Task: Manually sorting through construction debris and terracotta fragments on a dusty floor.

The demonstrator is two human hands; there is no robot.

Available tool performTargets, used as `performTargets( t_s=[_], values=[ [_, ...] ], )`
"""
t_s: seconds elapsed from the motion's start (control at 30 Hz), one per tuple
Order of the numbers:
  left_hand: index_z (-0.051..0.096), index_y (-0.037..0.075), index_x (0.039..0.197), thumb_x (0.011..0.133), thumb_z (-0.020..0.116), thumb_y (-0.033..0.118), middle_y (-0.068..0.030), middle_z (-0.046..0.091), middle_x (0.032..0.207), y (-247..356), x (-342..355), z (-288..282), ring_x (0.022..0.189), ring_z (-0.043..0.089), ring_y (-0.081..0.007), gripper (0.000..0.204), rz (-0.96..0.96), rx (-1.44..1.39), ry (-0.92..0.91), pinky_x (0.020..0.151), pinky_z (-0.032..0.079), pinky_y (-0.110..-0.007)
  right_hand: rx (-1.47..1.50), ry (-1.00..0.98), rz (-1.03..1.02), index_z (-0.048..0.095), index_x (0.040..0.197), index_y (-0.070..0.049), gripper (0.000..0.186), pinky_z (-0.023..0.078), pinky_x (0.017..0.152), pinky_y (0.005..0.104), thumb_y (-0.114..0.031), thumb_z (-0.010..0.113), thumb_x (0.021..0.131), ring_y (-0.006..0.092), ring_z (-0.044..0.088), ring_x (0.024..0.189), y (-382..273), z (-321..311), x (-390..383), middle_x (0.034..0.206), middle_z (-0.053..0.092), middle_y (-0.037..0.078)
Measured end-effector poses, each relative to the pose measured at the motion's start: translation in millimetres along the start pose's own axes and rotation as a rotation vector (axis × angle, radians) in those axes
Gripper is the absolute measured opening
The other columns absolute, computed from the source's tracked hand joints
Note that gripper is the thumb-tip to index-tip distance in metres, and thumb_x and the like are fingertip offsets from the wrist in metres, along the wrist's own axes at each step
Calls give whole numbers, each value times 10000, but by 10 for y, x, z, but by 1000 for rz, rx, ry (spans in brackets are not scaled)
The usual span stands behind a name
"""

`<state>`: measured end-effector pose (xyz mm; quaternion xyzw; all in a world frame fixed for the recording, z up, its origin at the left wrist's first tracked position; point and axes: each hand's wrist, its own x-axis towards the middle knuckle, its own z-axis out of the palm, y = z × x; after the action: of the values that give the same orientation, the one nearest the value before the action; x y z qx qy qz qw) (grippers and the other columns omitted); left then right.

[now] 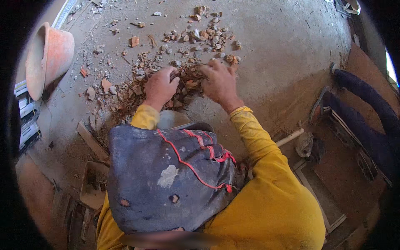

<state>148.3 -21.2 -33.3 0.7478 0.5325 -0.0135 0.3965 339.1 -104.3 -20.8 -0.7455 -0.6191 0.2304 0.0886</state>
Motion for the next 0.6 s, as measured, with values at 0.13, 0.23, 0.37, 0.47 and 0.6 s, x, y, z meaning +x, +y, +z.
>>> performTargets(
  t_s=[0.13,0.23,0.37,0.47,0.6],
  values=[
    [647,131,1072,803,690,289,-135,694,977,152,159,103,940,662,-342,315,-89,263,-104,769,520,-463,-40,42,-170,689,1008,-171,260,362,967,459,-176,636,754,261,562,1056,-77,177,-301,1114,571,51],
    [640,149,1117,792,706,296,-134,695,988,189,137,81,934,665,-341,363,-57,343,-99,778,521,-464,-23,-65,-184,677,899,-169,145,387,877,440,-174,617,767,248,557,955,17,345,-624,1038,565,30],
    [652,119,1046,779,671,235,-100,681,1030,242,129,75,952,667,-305,292,-31,220,5,786,525,-456,63,-167,-169,678,927,-169,167,405,849,429,-166,629,767,247,572,958,207,342,-948,1007,578,24],
    [658,120,1045,781,648,237,-106,682,1035,270,139,77,965,663,-308,289,-109,277,-13,794,524,-458,127,-51,-105,674,979,-176,192,419,830,422,-186,652,788,239,586,955,225,219,-889,976,586,27],
    [682,112,1018,780,614,228,-123,681,1042,301,180,69,956,666,-317,273,-161,300,-60,788,524,-466,11,93,36,667,1052,-202,244,413,822,404,-237,687,811,231,597,943,237,167,-639,994,595,27]
  ],
)
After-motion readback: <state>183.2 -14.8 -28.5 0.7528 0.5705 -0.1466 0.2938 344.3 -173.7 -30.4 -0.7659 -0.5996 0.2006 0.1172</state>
